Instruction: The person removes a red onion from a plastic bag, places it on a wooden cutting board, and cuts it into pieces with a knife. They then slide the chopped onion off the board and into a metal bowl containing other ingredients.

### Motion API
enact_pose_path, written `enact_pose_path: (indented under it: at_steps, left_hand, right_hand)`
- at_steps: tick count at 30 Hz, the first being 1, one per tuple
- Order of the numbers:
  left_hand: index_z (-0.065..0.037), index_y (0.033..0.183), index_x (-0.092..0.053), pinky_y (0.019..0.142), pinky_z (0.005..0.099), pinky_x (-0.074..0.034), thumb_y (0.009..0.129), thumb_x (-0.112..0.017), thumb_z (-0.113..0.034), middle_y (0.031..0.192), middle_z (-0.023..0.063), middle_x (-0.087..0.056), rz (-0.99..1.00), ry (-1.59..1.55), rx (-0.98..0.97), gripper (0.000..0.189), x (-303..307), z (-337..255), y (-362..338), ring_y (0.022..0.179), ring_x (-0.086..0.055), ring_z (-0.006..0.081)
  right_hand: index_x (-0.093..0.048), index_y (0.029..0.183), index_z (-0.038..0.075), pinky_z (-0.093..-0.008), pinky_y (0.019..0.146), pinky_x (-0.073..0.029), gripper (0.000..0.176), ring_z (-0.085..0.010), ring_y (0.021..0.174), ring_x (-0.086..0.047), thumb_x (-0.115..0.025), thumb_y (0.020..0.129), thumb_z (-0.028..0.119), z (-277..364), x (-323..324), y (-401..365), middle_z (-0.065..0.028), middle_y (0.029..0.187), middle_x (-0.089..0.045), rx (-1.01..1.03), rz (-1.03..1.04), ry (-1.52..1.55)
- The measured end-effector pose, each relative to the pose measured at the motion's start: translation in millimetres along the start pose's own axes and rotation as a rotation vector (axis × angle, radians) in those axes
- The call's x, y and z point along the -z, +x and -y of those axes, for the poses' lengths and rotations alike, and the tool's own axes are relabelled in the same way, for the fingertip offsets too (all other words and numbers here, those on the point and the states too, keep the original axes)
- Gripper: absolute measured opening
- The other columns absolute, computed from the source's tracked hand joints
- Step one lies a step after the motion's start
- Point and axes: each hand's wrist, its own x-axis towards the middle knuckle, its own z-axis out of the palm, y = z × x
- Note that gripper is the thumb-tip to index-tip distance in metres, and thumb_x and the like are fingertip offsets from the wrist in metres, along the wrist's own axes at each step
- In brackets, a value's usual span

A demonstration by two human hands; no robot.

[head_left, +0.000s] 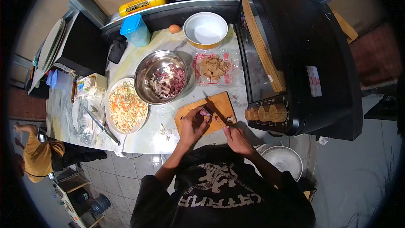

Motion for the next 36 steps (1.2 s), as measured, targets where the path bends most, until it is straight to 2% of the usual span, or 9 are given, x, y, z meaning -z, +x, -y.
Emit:
enact_pose_path:
  at_steps: [8,14,16,18,23,26,30,34,36]
  left_hand:
    - [0.008,0.109,-0.058,0.075,0.0293,-0.053,0.075,-0.076,-0.002,0.090,0.0161,-0.069,0.012,0.003,-0.071,0.040,-0.8,4.6,1.8,0.080,-0.069,0.0218]
    - [0.007,0.103,-0.061,0.069,0.0338,-0.051,0.082,-0.070,-0.006,0.087,0.0165,-0.067,0.109,0.001,0.146,0.027,-2.8,6.1,1.6,0.077,-0.067,0.0245]
    - [0.004,0.100,-0.063,0.065,0.0390,-0.049,0.083,-0.070,-0.012,0.083,0.0158,-0.063,0.038,0.202,-0.082,0.025,-3.3,9.3,0.5,0.073,-0.062,0.0297]
    - [0.001,0.098,-0.066,0.066,0.0404,-0.048,0.081,-0.071,-0.015,0.081,0.0151,-0.061,0.016,0.265,-0.083,0.024,-3.2,11.7,-0.1,0.073,-0.060,0.0312]
    - [-0.006,0.093,-0.072,0.068,0.0410,-0.047,0.079,-0.074,-0.021,0.082,0.0134,-0.057,-0.071,0.406,-0.146,0.020,3.2,16.3,-0.1,0.077,-0.057,0.0315]
    - [-0.008,0.090,-0.074,0.071,0.0409,-0.046,0.077,-0.075,-0.022,0.083,0.0126,-0.057,-0.064,0.467,-0.155,0.019,7.7,16.2,3.1,0.081,-0.056,0.0306]
    - [-0.005,0.085,-0.072,0.062,0.0409,-0.047,0.077,-0.076,-0.021,0.077,0.0123,-0.058,-0.071,0.426,-0.122,0.018,15.0,16.9,6.6,0.070,-0.058,0.0313]
    - [-0.002,0.081,-0.069,0.054,0.0391,-0.046,0.081,-0.073,-0.017,0.072,0.0123,-0.059,-0.060,0.390,-0.028,0.016,29.4,-6.1,18.7,0.060,-0.059,0.0319]
    - [-0.001,0.081,-0.069,0.054,0.0386,-0.046,0.082,-0.072,-0.016,0.072,0.0120,-0.059,-0.037,0.334,-0.119,0.015,33.1,-22.5,29.0,0.059,-0.059,0.0316]
  right_hand:
    - [-0.058,0.078,-0.007,-0.0530,0.067,-0.045,0.056,-0.0498,0.083,-0.058,-0.037,0.102,0.039,12.6,8.1,1.8,-0.0322,0.078,-0.059,0.013,0.026,-0.010]
    - [-0.058,0.074,-0.008,-0.0528,0.065,-0.045,0.059,-0.0494,0.079,-0.059,-0.036,0.102,0.039,12.4,5.5,4.5,-0.0315,0.072,-0.058,0.007,0.038,-0.045]
    - [-0.059,0.075,-0.008,-0.0527,0.065,-0.046,0.059,-0.0493,0.079,-0.059,-0.036,0.102,0.039,13.2,6.3,5.6,-0.0316,0.071,-0.058,-0.008,0.045,-0.035]
    - [-0.059,0.075,-0.008,-0.0526,0.065,-0.046,0.059,-0.0492,0.079,-0.060,-0.037,0.102,0.039,12.8,3.1,6.5,-0.0317,0.071,-0.058,-0.021,0.055,-0.024]
    - [-0.059,0.086,-0.008,-0.0512,0.064,-0.045,0.050,-0.0485,0.082,-0.060,-0.039,0.101,0.035,18.1,-4.9,13.5,-0.0319,0.076,-0.059,0.114,-0.070,0.076]
    - [-0.057,0.095,-0.008,-0.0498,0.065,-0.046,0.046,-0.0480,0.082,-0.060,-0.041,0.101,0.034,-0.1,-13.3,19.4,-0.0309,0.080,-0.060,0.075,0.051,0.045]
    - [-0.055,0.102,-0.006,-0.0484,0.068,-0.046,0.040,-0.0474,0.082,-0.059,-0.045,0.100,0.033,7.5,2.0,11.1,-0.0295,0.082,-0.060,0.009,0.132,0.124]
    - [-0.055,0.106,-0.003,-0.0485,0.070,-0.046,0.034,-0.0468,0.082,-0.059,-0.051,0.098,0.030,-14.9,-6.2,6.5,-0.0270,0.083,-0.061,0.139,0.055,0.144]
    - [-0.054,0.108,-0.002,-0.0494,0.070,-0.046,0.033,-0.0470,0.084,-0.059,-0.052,0.097,0.029,-18.9,-9.1,5.5,-0.0263,0.085,-0.062,0.142,0.076,0.132]
